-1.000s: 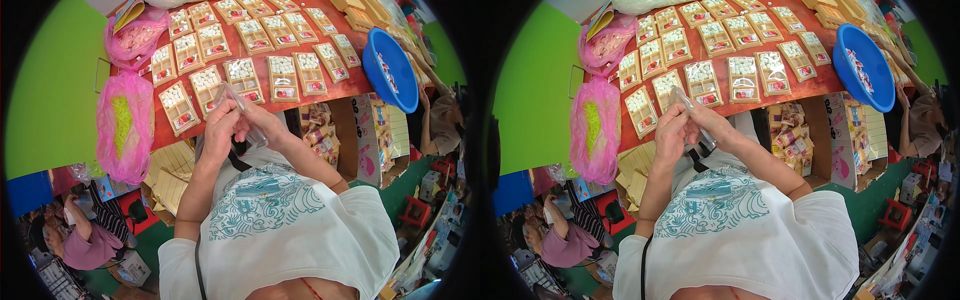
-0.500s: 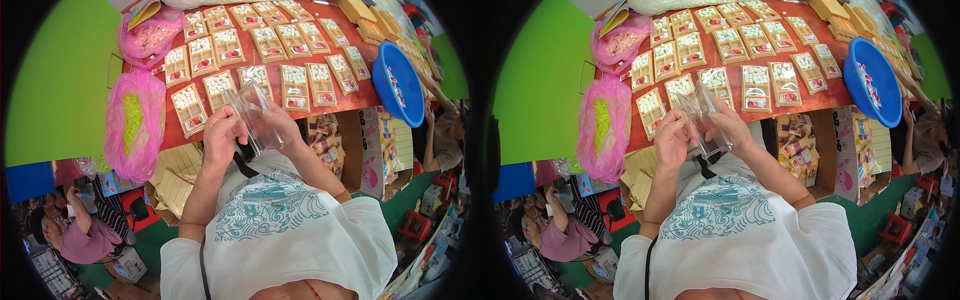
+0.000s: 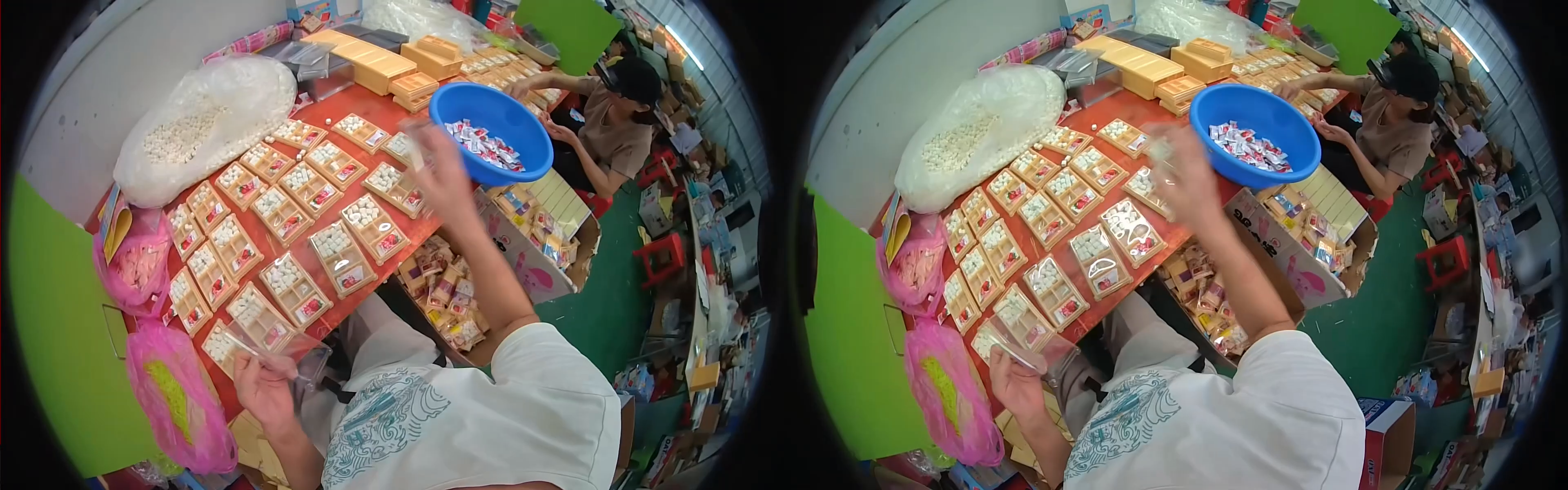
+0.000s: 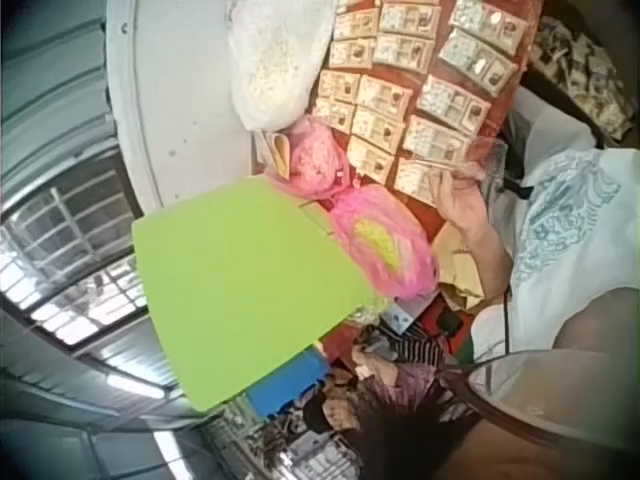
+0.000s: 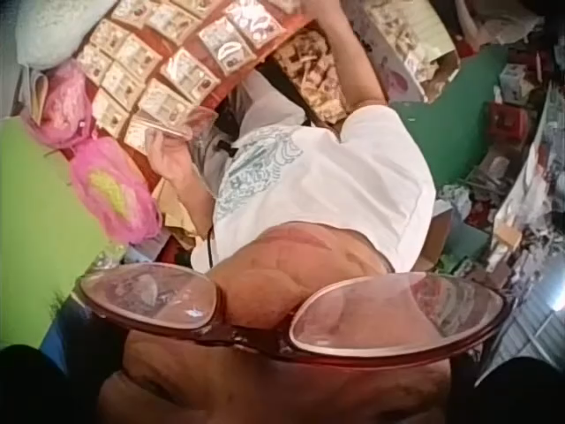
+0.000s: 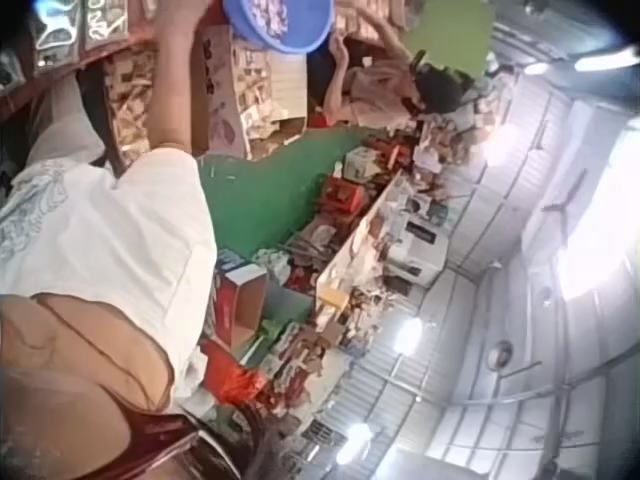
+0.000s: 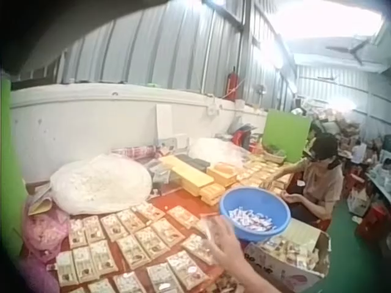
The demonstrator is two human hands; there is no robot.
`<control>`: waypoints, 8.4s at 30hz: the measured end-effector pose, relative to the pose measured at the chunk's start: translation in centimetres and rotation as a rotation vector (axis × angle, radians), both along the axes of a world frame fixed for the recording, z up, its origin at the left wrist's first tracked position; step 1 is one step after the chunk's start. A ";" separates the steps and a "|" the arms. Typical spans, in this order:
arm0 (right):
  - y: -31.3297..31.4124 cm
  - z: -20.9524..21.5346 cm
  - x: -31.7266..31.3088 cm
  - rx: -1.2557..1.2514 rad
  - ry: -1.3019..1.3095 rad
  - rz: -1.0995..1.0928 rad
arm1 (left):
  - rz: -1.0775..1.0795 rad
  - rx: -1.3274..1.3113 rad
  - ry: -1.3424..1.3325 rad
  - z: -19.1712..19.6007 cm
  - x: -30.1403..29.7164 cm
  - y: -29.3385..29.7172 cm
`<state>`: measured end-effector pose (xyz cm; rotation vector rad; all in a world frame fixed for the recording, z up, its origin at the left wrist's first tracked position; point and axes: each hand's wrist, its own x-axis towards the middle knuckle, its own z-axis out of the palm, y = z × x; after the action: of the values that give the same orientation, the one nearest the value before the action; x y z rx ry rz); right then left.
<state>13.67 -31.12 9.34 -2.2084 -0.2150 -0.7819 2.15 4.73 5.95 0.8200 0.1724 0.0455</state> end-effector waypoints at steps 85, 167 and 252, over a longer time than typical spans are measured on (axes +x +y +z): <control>21.7 -9.0 -7.4 1.051 1.169 0.944 | -0.208 0.124 0.029 -5.5 1.4 -0.2; 18.5 -9.4 -2.3 1.178 0.736 0.672 | -0.024 0.255 0.072 -1.9 6.9 2.1; 15.0 -7.2 -5.1 1.079 0.866 0.893 | 0.158 0.748 0.450 -6.5 18.4 19.0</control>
<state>8.59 -16.12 2.18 -1.0365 -0.2254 0.5049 20.52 23.70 -0.50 1.5571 0.6716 0.0752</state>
